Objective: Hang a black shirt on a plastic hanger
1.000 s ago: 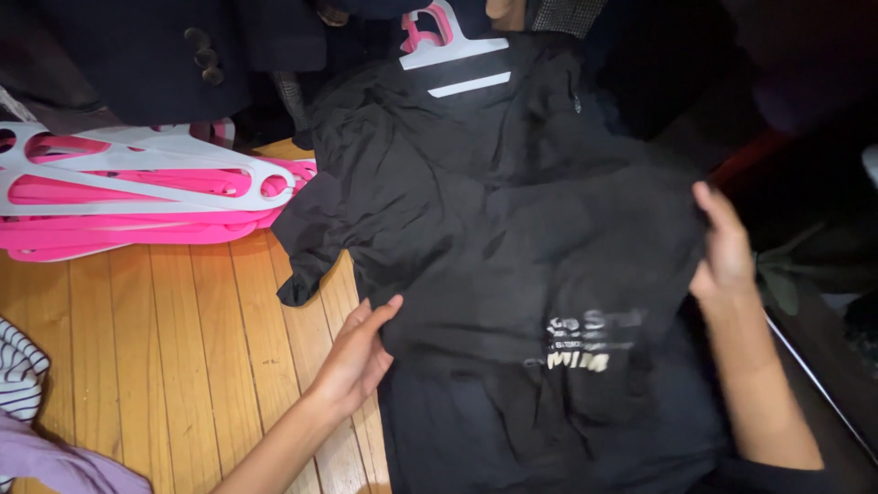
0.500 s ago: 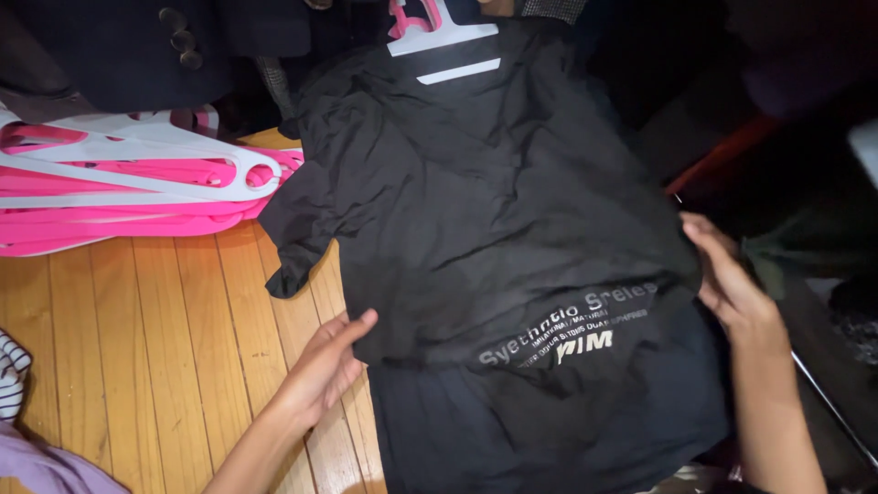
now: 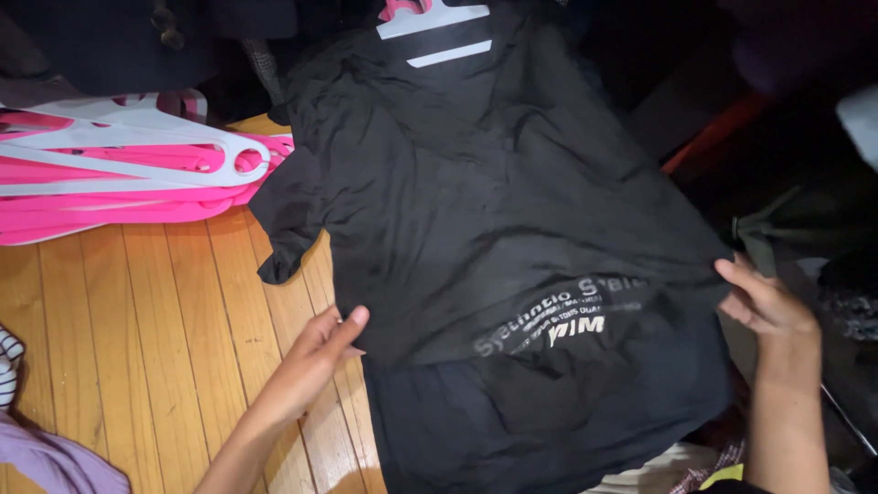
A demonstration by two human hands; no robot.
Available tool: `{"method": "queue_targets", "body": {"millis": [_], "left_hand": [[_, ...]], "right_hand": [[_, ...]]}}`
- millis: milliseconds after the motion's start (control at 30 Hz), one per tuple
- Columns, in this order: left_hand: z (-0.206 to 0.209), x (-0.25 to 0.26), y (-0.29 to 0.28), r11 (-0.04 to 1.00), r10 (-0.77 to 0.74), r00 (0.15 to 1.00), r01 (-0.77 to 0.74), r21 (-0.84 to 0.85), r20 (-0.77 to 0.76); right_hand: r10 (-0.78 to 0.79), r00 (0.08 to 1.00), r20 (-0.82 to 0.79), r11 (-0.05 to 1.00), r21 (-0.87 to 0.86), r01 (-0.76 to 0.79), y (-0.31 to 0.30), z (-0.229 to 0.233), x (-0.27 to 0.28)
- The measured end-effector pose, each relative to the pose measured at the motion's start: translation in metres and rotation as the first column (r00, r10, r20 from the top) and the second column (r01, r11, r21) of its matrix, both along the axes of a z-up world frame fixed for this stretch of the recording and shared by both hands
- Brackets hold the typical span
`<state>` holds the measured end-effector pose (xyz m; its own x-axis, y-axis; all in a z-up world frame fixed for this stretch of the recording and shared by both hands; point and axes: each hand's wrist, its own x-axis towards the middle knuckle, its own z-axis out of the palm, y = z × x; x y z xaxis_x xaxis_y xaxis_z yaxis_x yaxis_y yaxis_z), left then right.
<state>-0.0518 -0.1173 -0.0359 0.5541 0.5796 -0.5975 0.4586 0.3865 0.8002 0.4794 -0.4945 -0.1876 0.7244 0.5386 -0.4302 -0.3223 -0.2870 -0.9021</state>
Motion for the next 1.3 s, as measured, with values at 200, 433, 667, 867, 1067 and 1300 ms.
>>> {"method": "queue_targets", "body": {"millis": [200,433,667,867,1067,1300], "left_hand": [[0.026,0.015,-0.014,0.840,0.425,0.905,-0.392,-0.375,0.005],[-0.029,-0.022,-0.034,0.957,-0.257,0.960,0.269,-0.113,0.110],[-0.040,-0.041,-0.044,0.752,-0.536,0.832,0.393,0.529,0.143],[-0.034,-0.042,-0.055,0.796,-0.382,0.919,0.380,0.472,-0.096],[-0.019,-0.035,-0.073,0.983,-0.058,0.953,0.002,0.185,0.297],[-0.034,-0.042,-0.087,0.966,-0.193,0.981,0.192,-0.173,0.009]], "right_hand": [[0.002,0.998,0.059,0.930,0.367,-0.024,-0.030,-0.027,0.003],[0.447,0.882,0.147,0.871,0.156,-0.467,-0.037,0.003,-0.028],[0.511,0.802,0.309,0.859,-0.159,-0.486,-0.062,0.004,-0.047],[0.143,0.989,-0.030,0.841,0.530,-0.106,-0.119,-0.067,-0.001],[-0.279,0.933,0.226,0.960,0.092,0.265,-0.084,0.000,-0.060],[-0.054,0.971,0.234,0.986,0.169,0.014,-0.092,-0.001,-0.071]]}}
